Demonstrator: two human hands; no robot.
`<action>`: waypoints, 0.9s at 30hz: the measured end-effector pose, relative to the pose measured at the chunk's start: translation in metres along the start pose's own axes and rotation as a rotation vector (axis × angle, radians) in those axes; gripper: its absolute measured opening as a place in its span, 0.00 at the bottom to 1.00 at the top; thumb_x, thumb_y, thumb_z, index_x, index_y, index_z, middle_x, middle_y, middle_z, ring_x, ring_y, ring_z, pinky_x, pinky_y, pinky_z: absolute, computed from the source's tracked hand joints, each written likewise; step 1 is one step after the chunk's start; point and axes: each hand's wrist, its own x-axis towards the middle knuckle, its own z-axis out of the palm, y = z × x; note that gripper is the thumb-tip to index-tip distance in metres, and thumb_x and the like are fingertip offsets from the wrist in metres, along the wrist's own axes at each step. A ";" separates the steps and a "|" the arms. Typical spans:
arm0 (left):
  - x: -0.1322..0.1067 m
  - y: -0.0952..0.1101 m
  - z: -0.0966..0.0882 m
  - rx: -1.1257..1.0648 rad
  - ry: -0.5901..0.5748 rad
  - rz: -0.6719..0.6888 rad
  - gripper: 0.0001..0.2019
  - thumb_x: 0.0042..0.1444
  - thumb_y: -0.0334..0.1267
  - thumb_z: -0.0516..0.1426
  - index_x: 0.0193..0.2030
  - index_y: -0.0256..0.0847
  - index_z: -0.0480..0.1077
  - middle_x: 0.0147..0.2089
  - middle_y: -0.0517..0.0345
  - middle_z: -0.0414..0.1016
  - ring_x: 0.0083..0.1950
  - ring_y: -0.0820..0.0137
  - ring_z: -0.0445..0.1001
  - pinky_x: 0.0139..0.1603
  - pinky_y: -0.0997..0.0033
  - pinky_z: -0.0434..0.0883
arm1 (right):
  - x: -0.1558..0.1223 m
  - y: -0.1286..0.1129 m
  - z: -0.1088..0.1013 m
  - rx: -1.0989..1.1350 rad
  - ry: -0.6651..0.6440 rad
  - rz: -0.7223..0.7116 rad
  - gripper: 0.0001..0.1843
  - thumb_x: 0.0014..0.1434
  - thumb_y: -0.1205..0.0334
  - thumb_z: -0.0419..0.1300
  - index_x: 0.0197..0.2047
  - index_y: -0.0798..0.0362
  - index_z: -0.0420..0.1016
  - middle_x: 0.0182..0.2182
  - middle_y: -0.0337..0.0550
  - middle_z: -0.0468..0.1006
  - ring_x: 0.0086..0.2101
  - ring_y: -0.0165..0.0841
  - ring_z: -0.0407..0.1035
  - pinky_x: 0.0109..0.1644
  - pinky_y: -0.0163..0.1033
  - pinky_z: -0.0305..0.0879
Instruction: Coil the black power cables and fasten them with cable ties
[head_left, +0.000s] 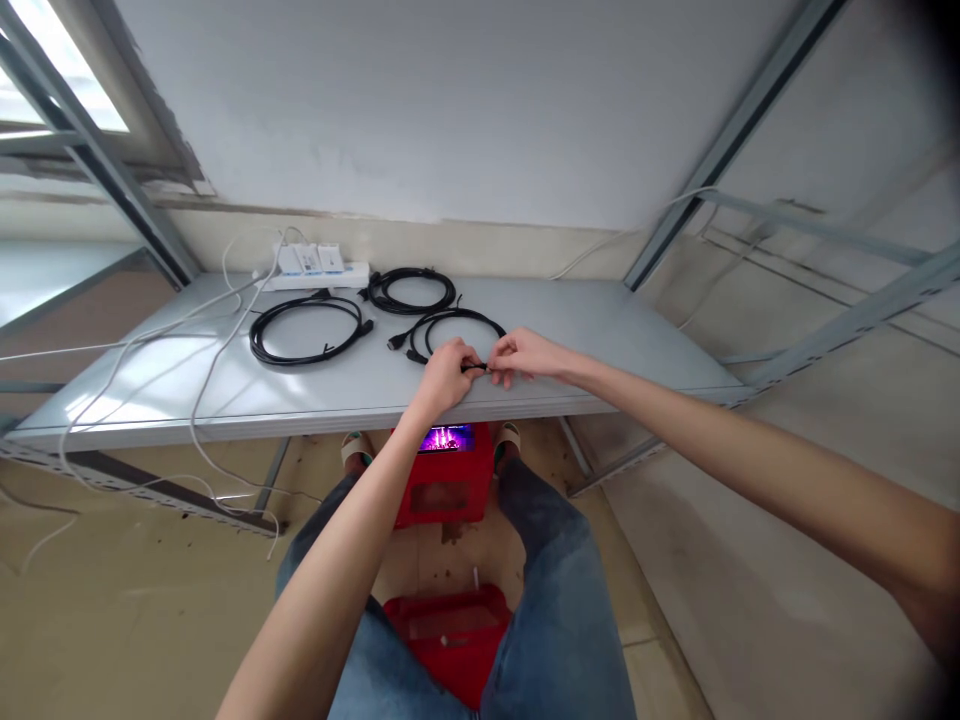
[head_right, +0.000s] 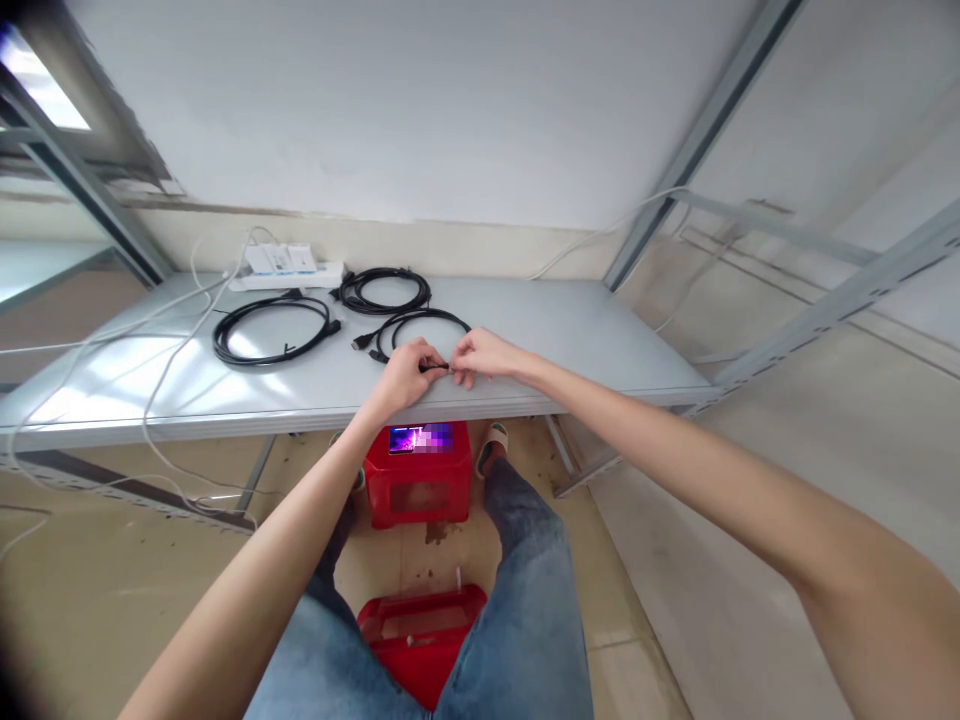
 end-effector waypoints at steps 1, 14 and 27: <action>0.000 0.000 0.000 0.002 0.002 -0.001 0.02 0.59 0.31 0.66 0.35 0.40 0.79 0.41 0.54 0.77 0.42 0.66 0.74 0.47 0.64 0.72 | -0.001 0.000 0.000 -0.129 0.016 -0.079 0.08 0.67 0.64 0.63 0.36 0.57 0.80 0.33 0.47 0.86 0.30 0.31 0.77 0.31 0.33 0.59; -0.001 0.003 -0.002 0.053 0.001 -0.005 0.05 0.58 0.30 0.66 0.33 0.41 0.76 0.40 0.55 0.75 0.40 0.65 0.72 0.46 0.63 0.70 | -0.010 -0.002 0.007 -1.231 0.069 -0.476 0.15 0.70 0.74 0.54 0.54 0.58 0.78 0.44 0.52 0.82 0.36 0.36 0.73 0.35 0.40 0.52; -0.002 0.003 -0.003 0.057 0.003 0.004 0.07 0.55 0.25 0.59 0.32 0.40 0.76 0.40 0.53 0.76 0.40 0.65 0.72 0.46 0.64 0.70 | -0.011 -0.011 0.017 -1.471 0.033 -0.600 0.19 0.70 0.77 0.53 0.60 0.60 0.74 0.53 0.59 0.81 0.37 0.37 0.76 0.36 0.41 0.60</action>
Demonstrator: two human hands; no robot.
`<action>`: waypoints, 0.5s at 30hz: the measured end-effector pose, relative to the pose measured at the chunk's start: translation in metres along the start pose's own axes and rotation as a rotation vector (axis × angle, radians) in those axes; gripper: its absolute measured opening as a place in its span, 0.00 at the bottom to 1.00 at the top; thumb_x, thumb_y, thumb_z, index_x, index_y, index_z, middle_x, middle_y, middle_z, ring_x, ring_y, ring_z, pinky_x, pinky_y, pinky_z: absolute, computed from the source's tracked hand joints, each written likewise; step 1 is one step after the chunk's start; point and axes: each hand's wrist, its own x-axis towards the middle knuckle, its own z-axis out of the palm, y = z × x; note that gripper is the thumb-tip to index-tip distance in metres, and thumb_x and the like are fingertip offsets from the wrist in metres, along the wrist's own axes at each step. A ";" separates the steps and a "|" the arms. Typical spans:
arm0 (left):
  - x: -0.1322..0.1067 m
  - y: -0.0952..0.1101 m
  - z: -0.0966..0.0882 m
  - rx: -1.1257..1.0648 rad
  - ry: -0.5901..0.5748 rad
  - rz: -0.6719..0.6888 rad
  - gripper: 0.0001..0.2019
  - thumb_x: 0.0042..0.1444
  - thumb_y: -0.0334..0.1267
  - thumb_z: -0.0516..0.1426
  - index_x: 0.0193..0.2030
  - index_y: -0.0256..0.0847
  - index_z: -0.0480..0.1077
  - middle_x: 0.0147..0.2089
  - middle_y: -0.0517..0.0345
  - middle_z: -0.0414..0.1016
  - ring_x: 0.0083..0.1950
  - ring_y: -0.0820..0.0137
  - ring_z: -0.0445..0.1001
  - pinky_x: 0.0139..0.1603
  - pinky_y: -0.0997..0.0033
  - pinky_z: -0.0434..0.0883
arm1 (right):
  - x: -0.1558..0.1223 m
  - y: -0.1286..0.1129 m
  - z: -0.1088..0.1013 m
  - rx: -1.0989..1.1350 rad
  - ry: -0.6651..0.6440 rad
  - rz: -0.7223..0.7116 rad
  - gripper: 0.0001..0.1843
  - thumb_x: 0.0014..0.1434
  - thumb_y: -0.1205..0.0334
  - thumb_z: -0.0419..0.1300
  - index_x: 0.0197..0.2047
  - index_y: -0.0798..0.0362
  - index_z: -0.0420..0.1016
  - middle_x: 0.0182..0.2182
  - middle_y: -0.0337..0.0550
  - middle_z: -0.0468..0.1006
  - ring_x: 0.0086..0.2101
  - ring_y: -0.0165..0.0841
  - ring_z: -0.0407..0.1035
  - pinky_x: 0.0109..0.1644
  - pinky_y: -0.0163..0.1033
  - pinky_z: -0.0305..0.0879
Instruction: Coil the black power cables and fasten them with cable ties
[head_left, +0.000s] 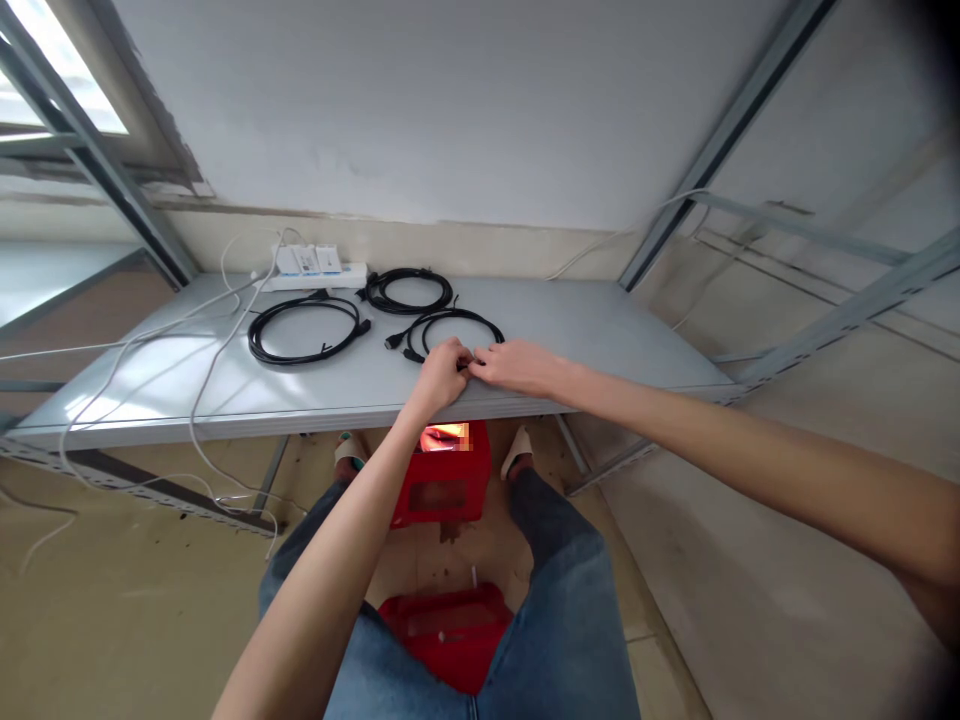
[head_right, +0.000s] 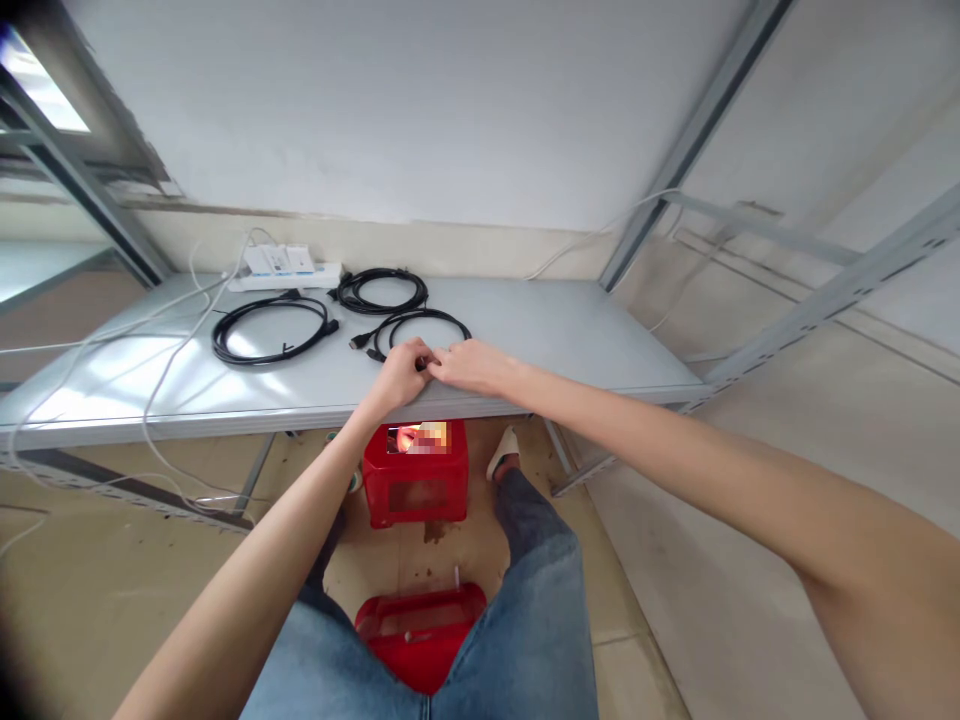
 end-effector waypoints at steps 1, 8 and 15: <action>0.000 0.000 0.000 0.002 -0.002 -0.003 0.08 0.54 0.24 0.58 0.32 0.40 0.76 0.40 0.53 0.76 0.41 0.65 0.72 0.46 0.64 0.70 | 0.001 0.000 -0.001 -0.006 -0.005 -0.017 0.19 0.70 0.77 0.53 0.60 0.59 0.74 0.54 0.59 0.80 0.37 0.36 0.75 0.36 0.41 0.60; 0.002 -0.001 0.001 0.014 -0.007 -0.007 0.09 0.52 0.23 0.58 0.26 0.41 0.71 0.39 0.52 0.75 0.41 0.64 0.71 0.45 0.63 0.70 | 0.003 0.008 0.001 -0.027 -0.021 -0.171 0.15 0.71 0.76 0.54 0.56 0.58 0.76 0.53 0.56 0.79 0.37 0.34 0.74 0.37 0.40 0.61; 0.002 0.000 0.001 -0.003 -0.014 -0.016 0.07 0.55 0.25 0.61 0.30 0.40 0.73 0.40 0.53 0.76 0.41 0.64 0.72 0.45 0.62 0.70 | 0.001 0.022 0.006 -0.053 0.014 -0.281 0.15 0.71 0.77 0.51 0.47 0.58 0.80 0.46 0.52 0.80 0.44 0.38 0.72 0.47 0.44 0.64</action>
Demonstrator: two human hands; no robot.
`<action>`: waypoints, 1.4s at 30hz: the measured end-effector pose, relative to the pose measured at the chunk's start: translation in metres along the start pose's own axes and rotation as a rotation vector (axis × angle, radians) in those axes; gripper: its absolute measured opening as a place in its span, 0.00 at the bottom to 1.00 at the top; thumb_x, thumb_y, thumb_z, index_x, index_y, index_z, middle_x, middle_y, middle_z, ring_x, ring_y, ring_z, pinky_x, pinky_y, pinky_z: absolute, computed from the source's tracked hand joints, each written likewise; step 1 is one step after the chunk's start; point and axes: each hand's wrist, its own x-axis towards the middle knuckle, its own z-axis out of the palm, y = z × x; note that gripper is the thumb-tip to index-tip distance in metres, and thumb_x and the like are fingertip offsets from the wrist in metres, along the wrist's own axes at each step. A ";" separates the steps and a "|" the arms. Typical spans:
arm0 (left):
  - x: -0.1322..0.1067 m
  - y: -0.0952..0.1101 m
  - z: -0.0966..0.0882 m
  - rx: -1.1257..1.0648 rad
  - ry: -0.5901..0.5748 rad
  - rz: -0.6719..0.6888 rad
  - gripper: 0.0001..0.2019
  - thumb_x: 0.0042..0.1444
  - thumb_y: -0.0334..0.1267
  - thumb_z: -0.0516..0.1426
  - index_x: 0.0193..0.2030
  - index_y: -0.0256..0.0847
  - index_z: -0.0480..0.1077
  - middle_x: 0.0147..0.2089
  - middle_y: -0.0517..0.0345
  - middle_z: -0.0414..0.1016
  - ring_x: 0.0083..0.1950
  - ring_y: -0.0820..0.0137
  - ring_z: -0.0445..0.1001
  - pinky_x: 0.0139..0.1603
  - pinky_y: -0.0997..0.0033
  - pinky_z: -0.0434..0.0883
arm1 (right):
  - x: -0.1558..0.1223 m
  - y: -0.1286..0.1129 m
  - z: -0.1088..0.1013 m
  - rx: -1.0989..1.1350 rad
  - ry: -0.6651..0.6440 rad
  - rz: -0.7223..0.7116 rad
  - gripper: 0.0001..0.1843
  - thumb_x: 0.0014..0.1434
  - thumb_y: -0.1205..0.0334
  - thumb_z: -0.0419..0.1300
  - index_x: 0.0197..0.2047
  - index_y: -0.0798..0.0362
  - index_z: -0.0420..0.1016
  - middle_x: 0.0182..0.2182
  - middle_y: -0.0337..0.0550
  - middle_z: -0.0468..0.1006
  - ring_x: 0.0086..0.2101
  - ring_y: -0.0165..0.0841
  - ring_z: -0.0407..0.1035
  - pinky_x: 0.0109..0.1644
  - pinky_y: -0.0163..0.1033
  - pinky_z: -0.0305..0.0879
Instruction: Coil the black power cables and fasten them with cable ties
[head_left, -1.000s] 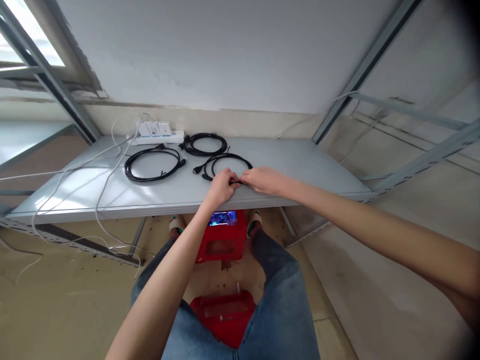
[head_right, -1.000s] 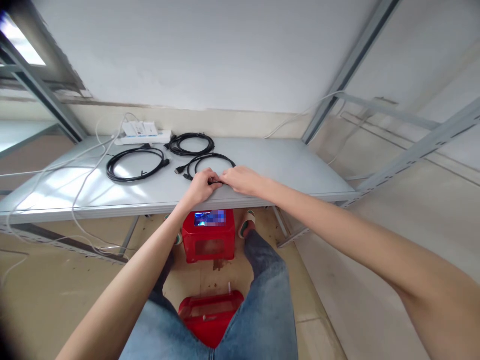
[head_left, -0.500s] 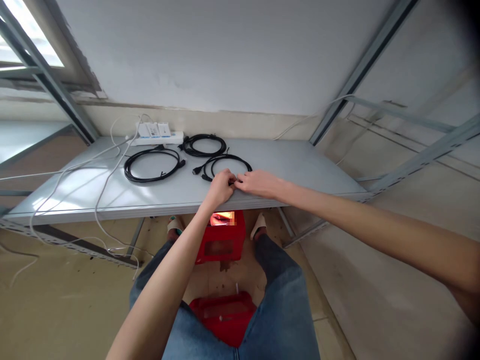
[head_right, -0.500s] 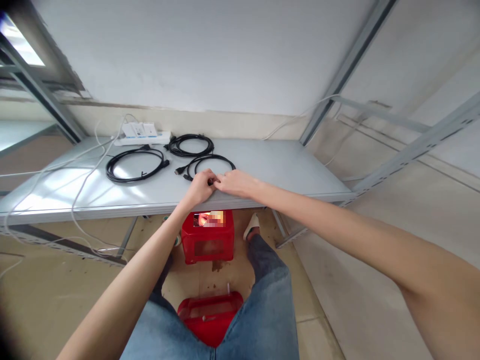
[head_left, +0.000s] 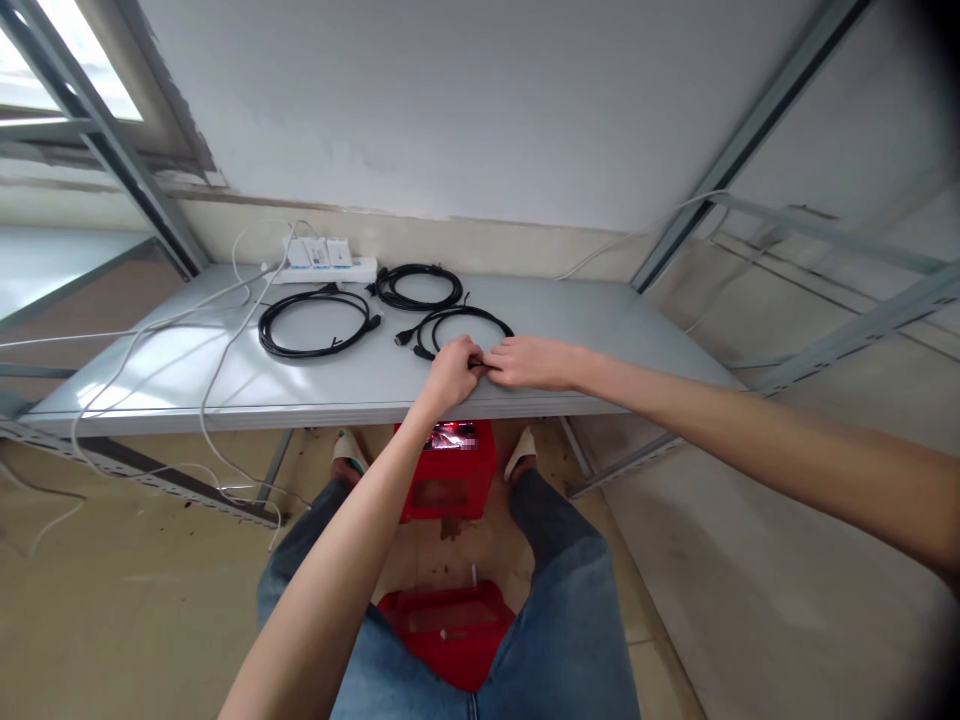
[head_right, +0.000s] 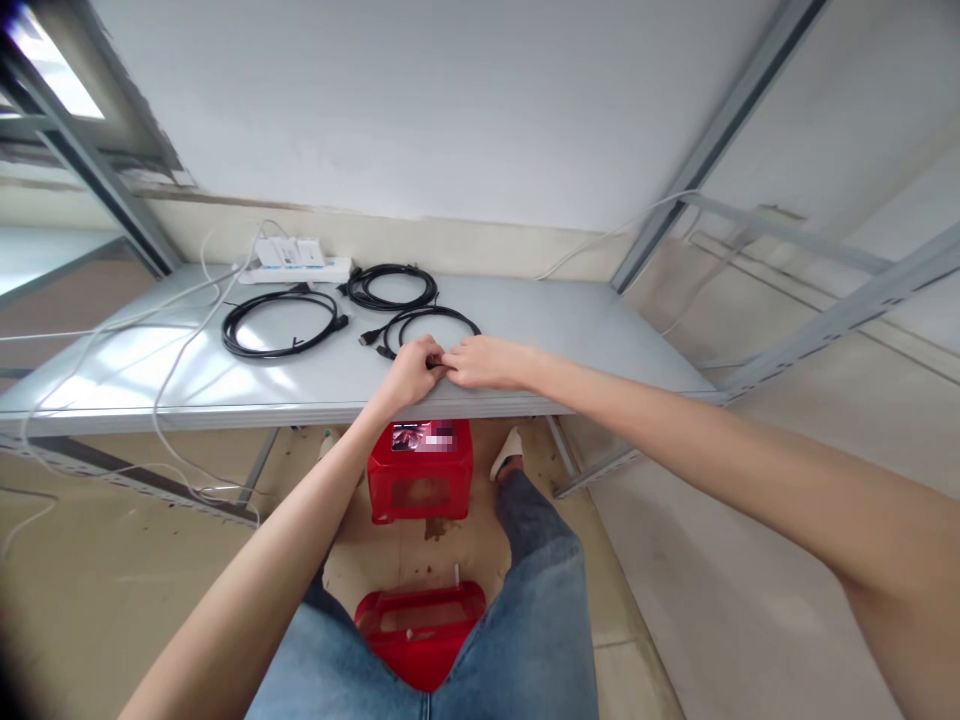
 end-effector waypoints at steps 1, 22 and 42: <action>0.000 0.000 0.000 -0.001 0.001 -0.001 0.07 0.56 0.25 0.61 0.30 0.40 0.73 0.41 0.53 0.76 0.41 0.64 0.72 0.46 0.62 0.70 | -0.001 0.001 0.001 0.005 0.022 -0.006 0.16 0.71 0.77 0.51 0.46 0.57 0.80 0.44 0.51 0.80 0.44 0.39 0.72 0.48 0.44 0.64; -0.001 0.003 -0.001 -0.011 0.014 -0.005 0.04 0.57 0.27 0.63 0.35 0.39 0.79 0.42 0.53 0.78 0.42 0.64 0.74 0.48 0.63 0.72 | -0.008 0.008 0.026 -0.135 0.280 -0.017 0.17 0.75 0.74 0.48 0.44 0.52 0.77 0.35 0.43 0.74 0.36 0.34 0.67 0.38 0.40 0.58; -0.002 0.000 0.003 -0.092 0.019 -0.013 0.03 0.59 0.29 0.66 0.37 0.40 0.81 0.43 0.51 0.79 0.44 0.63 0.76 0.50 0.61 0.74 | 0.017 -0.035 0.011 1.159 0.430 1.250 0.09 0.58 0.67 0.67 0.27 0.53 0.76 0.24 0.40 0.78 0.26 0.31 0.70 0.32 0.36 0.60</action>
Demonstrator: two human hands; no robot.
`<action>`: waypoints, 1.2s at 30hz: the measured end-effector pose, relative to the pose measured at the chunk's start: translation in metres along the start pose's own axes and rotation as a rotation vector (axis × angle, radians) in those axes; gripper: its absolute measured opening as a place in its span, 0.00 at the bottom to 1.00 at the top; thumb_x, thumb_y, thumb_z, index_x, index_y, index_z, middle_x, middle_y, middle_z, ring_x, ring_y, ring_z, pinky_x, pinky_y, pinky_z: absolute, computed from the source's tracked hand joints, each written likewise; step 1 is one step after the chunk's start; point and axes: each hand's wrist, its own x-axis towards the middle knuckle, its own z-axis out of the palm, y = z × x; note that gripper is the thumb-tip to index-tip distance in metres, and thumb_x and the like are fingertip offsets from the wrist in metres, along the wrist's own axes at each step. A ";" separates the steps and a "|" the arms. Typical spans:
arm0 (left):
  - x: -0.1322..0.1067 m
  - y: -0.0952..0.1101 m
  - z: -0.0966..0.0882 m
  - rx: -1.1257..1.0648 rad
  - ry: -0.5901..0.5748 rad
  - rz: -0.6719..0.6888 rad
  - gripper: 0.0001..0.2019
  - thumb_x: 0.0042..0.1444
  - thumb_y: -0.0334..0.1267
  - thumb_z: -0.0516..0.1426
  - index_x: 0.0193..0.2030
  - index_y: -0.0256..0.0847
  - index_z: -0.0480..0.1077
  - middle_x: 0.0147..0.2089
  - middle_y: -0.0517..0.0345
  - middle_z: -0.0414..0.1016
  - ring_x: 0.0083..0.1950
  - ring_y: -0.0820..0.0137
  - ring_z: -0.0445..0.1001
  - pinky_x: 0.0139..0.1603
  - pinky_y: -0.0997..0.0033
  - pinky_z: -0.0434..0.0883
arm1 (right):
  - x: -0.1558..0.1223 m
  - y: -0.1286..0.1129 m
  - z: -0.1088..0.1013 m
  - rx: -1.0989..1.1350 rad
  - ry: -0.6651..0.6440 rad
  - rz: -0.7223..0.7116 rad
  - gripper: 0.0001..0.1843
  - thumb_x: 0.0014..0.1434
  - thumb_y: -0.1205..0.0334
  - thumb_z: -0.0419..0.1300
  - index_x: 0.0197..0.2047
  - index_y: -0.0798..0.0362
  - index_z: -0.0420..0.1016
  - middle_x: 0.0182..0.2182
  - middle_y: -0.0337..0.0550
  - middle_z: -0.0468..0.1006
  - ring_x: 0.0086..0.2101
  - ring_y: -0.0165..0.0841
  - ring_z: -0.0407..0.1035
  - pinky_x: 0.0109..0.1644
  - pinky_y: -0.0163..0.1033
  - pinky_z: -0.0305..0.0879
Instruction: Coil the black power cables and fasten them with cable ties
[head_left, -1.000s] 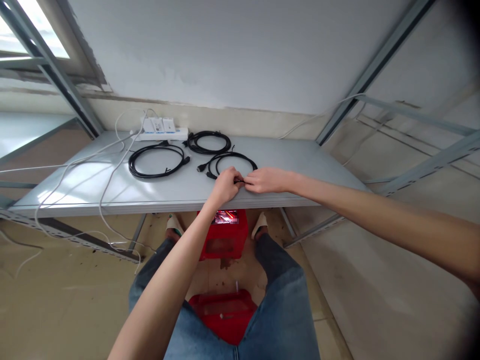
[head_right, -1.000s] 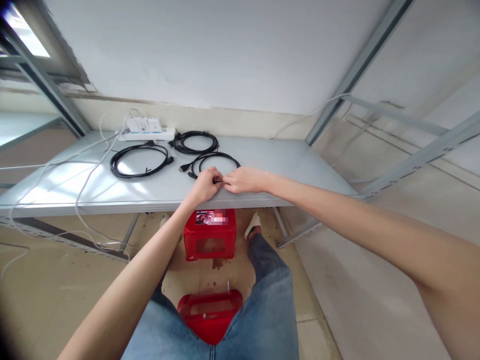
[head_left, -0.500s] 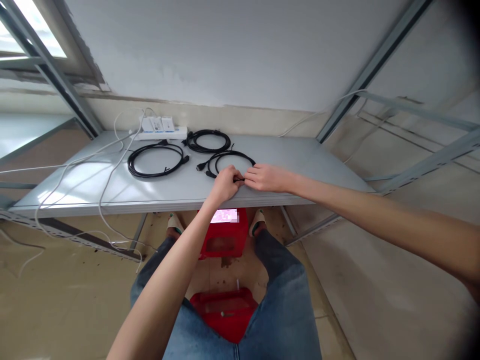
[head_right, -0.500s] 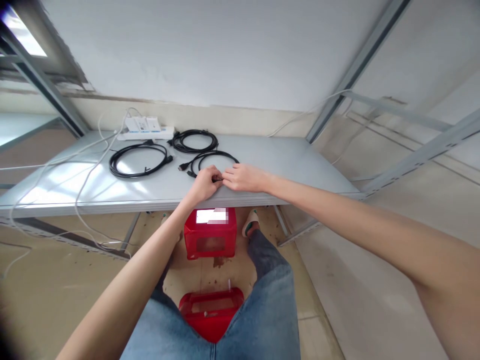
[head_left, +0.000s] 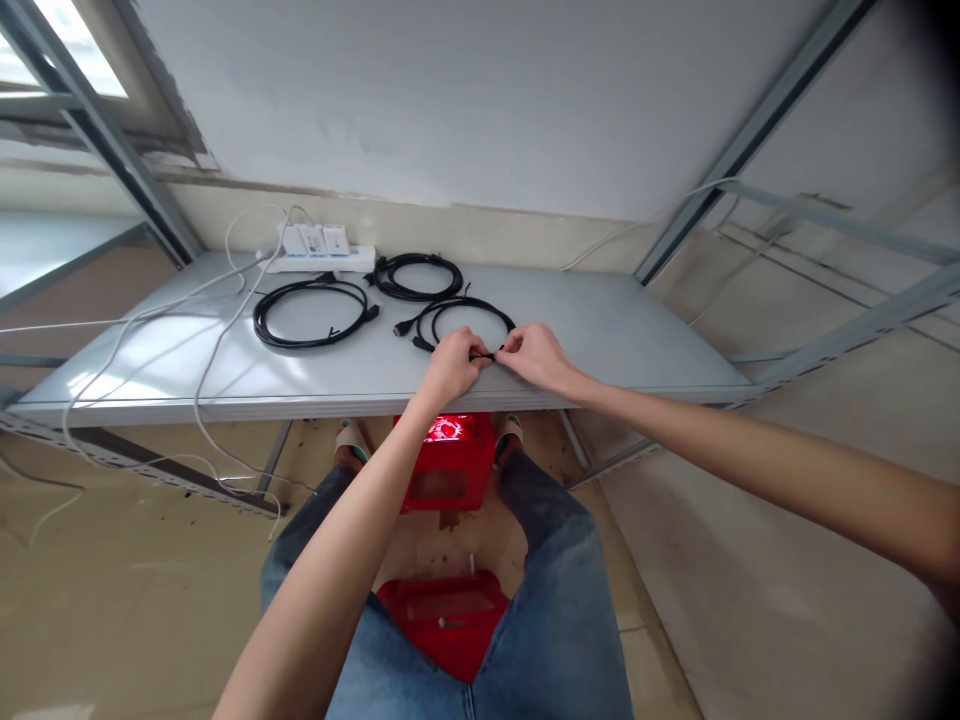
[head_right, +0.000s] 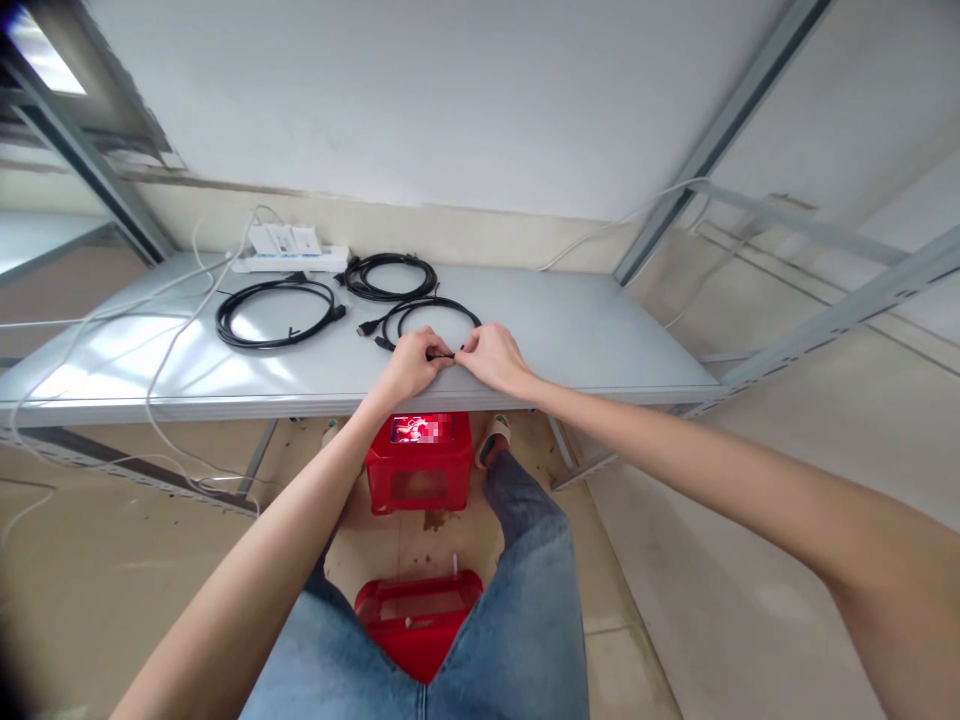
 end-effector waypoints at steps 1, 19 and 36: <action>0.000 0.000 0.000 0.002 -0.002 0.001 0.03 0.59 0.29 0.66 0.37 0.40 0.81 0.43 0.52 0.79 0.44 0.63 0.76 0.51 0.61 0.74 | 0.000 -0.003 0.003 0.109 -0.005 0.117 0.10 0.58 0.67 0.67 0.26 0.53 0.74 0.22 0.40 0.77 0.23 0.29 0.69 0.29 0.36 0.58; 0.001 -0.002 0.002 0.008 -0.008 0.011 0.03 0.60 0.29 0.65 0.36 0.40 0.80 0.43 0.53 0.78 0.44 0.64 0.76 0.50 0.61 0.74 | 0.003 0.014 -0.012 0.335 -0.262 0.081 0.13 0.61 0.59 0.70 0.27 0.55 0.77 0.22 0.42 0.80 0.17 0.24 0.65 0.20 0.31 0.53; -0.007 0.011 -0.001 0.258 -0.075 0.105 0.34 0.67 0.31 0.56 0.79 0.47 0.60 0.53 0.47 0.78 0.56 0.54 0.75 0.62 0.55 0.70 | 0.020 0.035 -0.003 -0.220 0.145 -0.246 0.10 0.70 0.56 0.60 0.40 0.52 0.78 0.41 0.51 0.83 0.39 0.40 0.74 0.43 0.42 0.69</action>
